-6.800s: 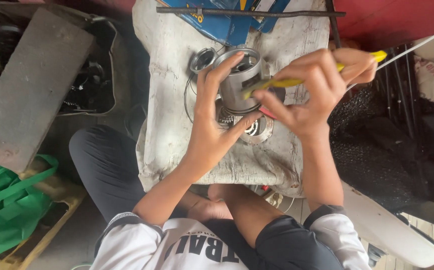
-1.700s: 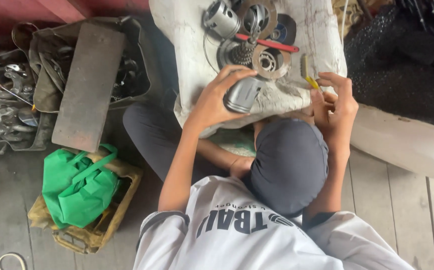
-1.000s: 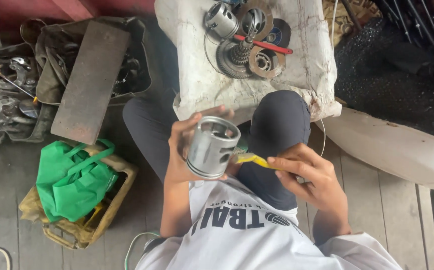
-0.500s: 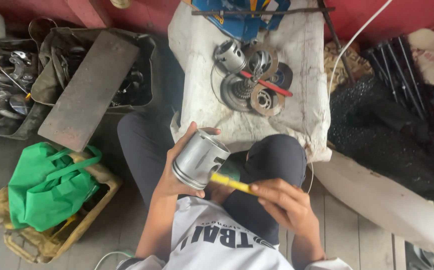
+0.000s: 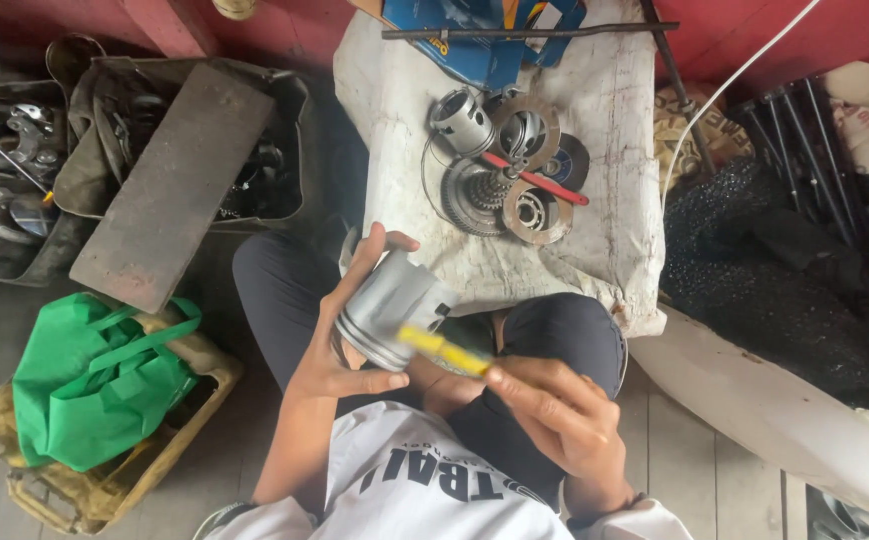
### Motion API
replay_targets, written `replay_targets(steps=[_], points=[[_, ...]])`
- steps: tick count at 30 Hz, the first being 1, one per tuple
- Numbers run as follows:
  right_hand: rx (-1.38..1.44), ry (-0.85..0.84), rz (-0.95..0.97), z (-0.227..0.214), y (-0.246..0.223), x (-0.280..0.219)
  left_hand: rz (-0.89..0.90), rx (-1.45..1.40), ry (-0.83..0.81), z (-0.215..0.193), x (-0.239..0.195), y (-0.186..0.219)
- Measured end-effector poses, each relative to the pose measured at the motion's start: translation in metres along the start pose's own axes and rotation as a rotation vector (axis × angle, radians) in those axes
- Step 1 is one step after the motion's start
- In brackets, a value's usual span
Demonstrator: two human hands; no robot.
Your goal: Scrubbing a motorcycle piston with a small brush to remove carbon deposits and dirt.
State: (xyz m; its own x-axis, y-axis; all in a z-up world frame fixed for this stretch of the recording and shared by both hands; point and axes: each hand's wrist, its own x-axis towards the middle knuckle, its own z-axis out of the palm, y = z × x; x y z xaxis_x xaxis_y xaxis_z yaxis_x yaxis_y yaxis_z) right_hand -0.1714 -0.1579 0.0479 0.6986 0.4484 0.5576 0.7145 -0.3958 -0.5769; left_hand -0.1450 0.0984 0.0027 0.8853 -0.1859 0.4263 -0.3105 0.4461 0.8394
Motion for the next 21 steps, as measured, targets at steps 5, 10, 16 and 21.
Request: replay_targets(steps=[5, 10, 16, 21], points=[[0.043, -0.005, 0.111, -0.004, -0.008, 0.009, -0.041, 0.165, -0.021, 0.003, 0.021, 0.009], [-0.089, 0.016, 0.105, -0.010, 0.003, -0.009, 0.010, 0.235, -0.014, 0.018, 0.035, 0.003], [-0.158, 0.050, 0.148, -0.013, 0.006, -0.008, 0.047, 0.328, 0.087, 0.035, 0.026, -0.007], [-0.172, -0.068, 0.051, -0.017, 0.011, -0.011, 0.058, 0.386, 0.149, 0.042, 0.022, -0.007]])
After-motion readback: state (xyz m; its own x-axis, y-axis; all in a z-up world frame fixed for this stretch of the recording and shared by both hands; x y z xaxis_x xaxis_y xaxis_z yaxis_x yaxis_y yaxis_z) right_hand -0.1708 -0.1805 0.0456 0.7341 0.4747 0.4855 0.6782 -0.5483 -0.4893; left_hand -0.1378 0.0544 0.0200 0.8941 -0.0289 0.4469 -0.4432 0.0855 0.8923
